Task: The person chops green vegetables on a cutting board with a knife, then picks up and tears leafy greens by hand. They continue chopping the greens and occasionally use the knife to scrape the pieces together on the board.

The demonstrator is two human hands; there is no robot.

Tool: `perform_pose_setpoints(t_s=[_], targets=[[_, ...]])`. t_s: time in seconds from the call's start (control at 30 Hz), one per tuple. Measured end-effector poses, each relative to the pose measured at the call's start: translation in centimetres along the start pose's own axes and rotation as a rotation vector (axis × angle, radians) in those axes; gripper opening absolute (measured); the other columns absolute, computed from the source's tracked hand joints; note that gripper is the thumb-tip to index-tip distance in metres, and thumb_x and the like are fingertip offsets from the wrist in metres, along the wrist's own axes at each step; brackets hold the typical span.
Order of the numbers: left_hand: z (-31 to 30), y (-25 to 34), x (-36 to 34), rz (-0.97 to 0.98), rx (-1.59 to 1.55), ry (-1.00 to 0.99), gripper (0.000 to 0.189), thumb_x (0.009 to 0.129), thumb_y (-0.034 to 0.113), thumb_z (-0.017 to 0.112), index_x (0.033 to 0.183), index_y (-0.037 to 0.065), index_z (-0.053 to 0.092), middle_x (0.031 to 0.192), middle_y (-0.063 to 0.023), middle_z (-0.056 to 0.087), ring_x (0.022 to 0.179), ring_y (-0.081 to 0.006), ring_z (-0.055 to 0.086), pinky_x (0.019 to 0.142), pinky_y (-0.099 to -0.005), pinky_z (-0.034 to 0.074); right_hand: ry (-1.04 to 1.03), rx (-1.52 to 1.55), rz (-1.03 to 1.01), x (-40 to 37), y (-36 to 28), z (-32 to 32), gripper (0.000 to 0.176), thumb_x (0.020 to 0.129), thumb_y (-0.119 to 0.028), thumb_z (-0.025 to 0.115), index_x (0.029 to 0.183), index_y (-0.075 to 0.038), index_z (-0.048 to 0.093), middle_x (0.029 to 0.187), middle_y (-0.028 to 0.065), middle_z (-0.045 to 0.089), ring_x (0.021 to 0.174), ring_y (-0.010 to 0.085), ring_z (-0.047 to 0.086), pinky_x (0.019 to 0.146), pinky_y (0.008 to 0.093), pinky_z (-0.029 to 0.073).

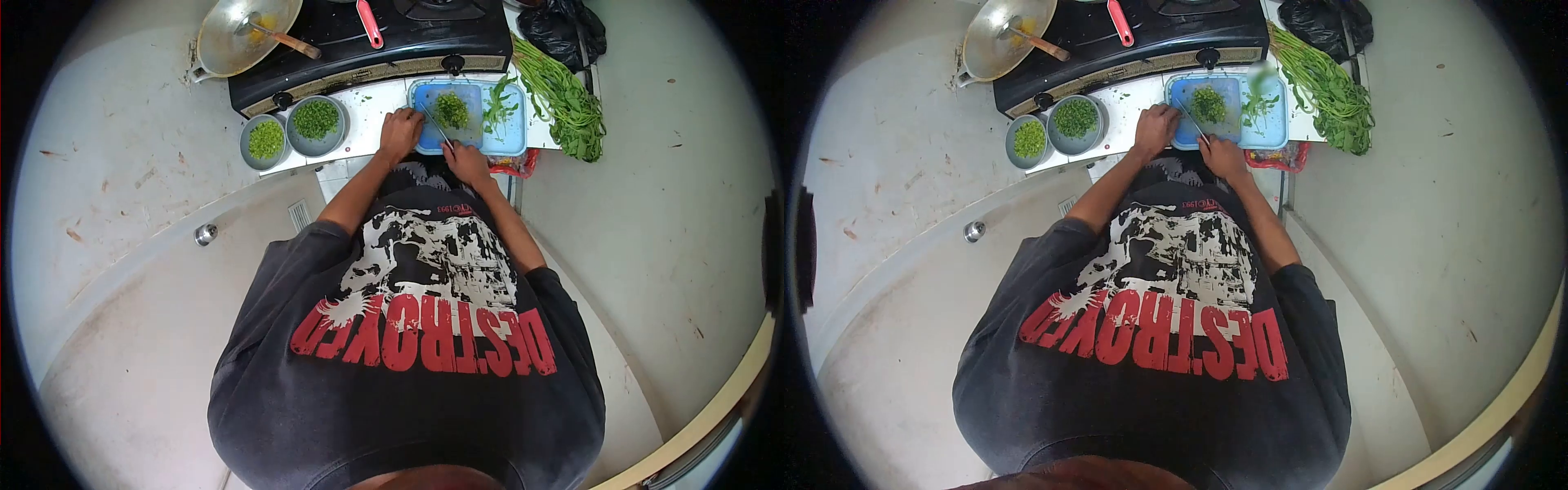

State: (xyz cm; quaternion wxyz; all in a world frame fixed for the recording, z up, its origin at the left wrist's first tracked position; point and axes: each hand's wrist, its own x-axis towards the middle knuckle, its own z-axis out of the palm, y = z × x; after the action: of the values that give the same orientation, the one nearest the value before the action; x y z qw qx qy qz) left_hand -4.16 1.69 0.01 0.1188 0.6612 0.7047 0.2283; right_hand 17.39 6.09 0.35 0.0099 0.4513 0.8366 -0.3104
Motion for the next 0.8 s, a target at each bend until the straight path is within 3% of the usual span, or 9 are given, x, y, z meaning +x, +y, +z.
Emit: perform_pose_setpoints(t_s=[0.17,0.47,0.8], targets=[[0.1,-0.6,0.2,0.014,-0.033,-0.008,0.015,0.089,0.015,0.064,0.102,0.01,0.07,0.1,-0.0089,0.067,0.096,-0.0282,0.064,0.082,-0.044,0.047,0.083,0.014,0.104,-0.8,-0.3,0.0,0.046,0.103,-0.043,0.051,0.098,0.0,0.065,0.074,0.0288,0.067,0.069,0.0489,0.067,0.066,0.0581,0.054],[0.3,-1.0,-0.2,0.068,-0.083,0.033,0.015,0.086,0.016,0.068,0.1,0.012,0.072,0.1,-0.0057,0.066,0.097,-0.0264,0.062,0.082,-0.0427,0.046,0.002,0.091,0.211,-3.1,-3.6,-0.6,0.047,0.102,-0.045,0.051,0.102,0.0,0.066,0.081,0.0326,0.067,0.08,0.0508,0.067,0.075,0.0587,0.053],[1.5,0.2,-0.2,-0.168,-0.247,0.124,0.008,0.08,0.012,0.071,0.086,0.008,0.075,0.088,-0.0092,0.069,0.085,-0.0332,0.064,0.077,-0.0448,0.052,-0.043,0.092,0.274,-3.1,-4.8,0.9,0.052,0.103,-0.047,0.047,0.104,0.002,0.065,0.08,0.0324,0.068,0.08,0.0505,0.067,0.076,0.0587,0.054]])
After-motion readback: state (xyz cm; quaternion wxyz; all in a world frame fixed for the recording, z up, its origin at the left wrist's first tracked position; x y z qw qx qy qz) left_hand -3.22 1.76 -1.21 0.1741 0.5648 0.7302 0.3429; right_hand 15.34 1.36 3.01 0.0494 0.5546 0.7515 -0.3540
